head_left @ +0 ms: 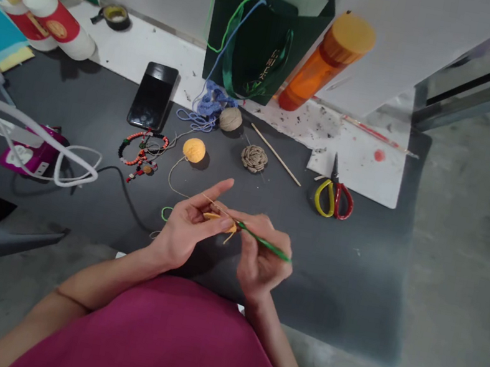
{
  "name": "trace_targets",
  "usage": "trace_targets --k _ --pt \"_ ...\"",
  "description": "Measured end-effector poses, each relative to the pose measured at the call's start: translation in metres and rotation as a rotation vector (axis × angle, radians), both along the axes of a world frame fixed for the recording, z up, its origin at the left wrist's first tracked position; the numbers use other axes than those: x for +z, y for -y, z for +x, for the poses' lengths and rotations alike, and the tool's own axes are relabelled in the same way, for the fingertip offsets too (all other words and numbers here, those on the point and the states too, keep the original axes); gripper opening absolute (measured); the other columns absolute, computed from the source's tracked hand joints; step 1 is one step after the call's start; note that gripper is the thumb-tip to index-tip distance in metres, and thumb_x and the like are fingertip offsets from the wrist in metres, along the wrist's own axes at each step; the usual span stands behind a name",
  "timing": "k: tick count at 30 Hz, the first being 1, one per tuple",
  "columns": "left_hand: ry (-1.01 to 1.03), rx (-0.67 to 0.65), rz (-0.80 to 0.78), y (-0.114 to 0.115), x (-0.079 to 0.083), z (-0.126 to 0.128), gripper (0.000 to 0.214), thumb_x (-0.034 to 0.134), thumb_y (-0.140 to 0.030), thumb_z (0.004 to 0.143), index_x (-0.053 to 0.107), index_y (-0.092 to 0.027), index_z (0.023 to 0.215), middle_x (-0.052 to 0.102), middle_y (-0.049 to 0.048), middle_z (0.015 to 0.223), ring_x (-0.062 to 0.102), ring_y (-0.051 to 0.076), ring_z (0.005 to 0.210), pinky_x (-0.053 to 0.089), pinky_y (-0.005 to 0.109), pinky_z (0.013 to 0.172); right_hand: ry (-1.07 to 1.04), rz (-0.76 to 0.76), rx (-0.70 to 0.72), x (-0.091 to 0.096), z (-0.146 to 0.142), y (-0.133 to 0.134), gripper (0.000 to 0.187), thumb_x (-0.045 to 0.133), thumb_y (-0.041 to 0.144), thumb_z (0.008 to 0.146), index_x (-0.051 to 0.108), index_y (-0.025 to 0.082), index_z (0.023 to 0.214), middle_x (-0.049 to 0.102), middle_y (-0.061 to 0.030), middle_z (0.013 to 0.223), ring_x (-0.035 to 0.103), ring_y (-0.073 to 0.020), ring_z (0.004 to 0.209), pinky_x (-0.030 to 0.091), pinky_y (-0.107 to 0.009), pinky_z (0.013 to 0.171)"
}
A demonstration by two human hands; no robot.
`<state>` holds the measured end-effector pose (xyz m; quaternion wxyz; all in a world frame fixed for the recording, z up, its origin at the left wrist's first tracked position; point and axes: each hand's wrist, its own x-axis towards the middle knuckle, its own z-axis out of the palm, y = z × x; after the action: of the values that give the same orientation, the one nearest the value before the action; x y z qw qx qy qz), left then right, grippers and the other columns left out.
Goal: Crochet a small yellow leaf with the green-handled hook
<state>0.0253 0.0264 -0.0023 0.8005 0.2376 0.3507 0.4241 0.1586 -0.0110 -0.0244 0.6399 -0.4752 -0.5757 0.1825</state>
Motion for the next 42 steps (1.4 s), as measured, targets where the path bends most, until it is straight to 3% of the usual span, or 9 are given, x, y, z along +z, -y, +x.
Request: trace_targets --k 3,11,17,23,33,42 --pt "0.005 0.006 -0.061 -0.001 0.003 0.001 0.072 0.096 -0.025 0.067 0.072 -0.024 0.134 0.069 -0.0052 0.071 0.061 0.008 0.068 0.051 0.024 0.075 0.19 0.121 -0.069 0.0 0.001 0.0 0.024 0.072 0.011 0.09 0.073 0.029 0.107 0.085 -0.0036 0.104 0.081 -0.0192 0.083 0.063 -0.035 0.068" --pt "0.036 -0.048 -0.14 -0.002 0.003 0.001 0.078 0.096 -0.022 0.064 0.069 -0.02 0.138 0.068 -0.0077 0.068 0.061 0.007 0.066 0.049 0.025 0.078 -0.302 -0.088 -0.086 -0.007 -0.011 0.005 0.008 0.066 0.02 0.096 0.068 0.026 0.1 0.083 0.0 0.088 0.08 -0.0177 0.08 0.063 -0.033 0.069" --pt "0.038 -0.05 -0.145 -0.001 0.003 0.002 0.083 0.095 -0.022 0.066 0.064 -0.021 0.143 0.065 -0.0092 0.067 0.062 0.008 0.068 0.049 0.025 0.079 -0.337 -0.159 -0.136 -0.006 -0.009 0.009 0.002 0.063 0.027 0.099 0.064 0.027 0.1 0.079 0.0026 0.081 0.076 -0.0161 0.072 0.059 -0.031 0.067" --pt "0.042 -0.032 -0.107 -0.002 0.003 0.0 0.079 0.095 -0.024 0.066 0.067 -0.024 0.14 0.067 -0.0082 0.067 0.062 0.008 0.068 0.048 0.025 0.076 -0.277 -0.209 -0.258 -0.012 -0.004 0.014 0.01 0.061 0.037 0.099 0.057 0.028 0.1 0.07 0.0033 0.078 0.06 -0.0117 0.053 0.054 -0.033 0.061" --pt "0.099 -0.027 -0.123 -0.002 0.005 -0.001 0.064 0.094 -0.019 0.068 0.074 -0.025 0.129 0.069 -0.0071 0.071 0.063 0.007 0.07 0.05 0.023 0.075 -0.369 -0.23 -0.14 0.0 -0.002 0.013 0.006 0.051 0.034 0.104 0.053 0.029 0.101 0.071 0.0041 0.072 0.068 -0.0143 0.057 0.052 -0.031 0.056" --pt "0.146 -0.06 -0.113 -0.001 0.005 -0.002 0.053 0.093 -0.019 0.071 0.079 -0.028 0.121 0.067 -0.0062 0.074 0.067 0.008 0.071 0.05 0.025 0.079 -0.588 -0.308 -0.085 0.009 -0.005 0.004 0.015 0.059 0.041 0.099 0.056 0.029 0.092 0.07 0.0064 0.06 0.069 -0.015 0.051 0.047 -0.026 0.047"
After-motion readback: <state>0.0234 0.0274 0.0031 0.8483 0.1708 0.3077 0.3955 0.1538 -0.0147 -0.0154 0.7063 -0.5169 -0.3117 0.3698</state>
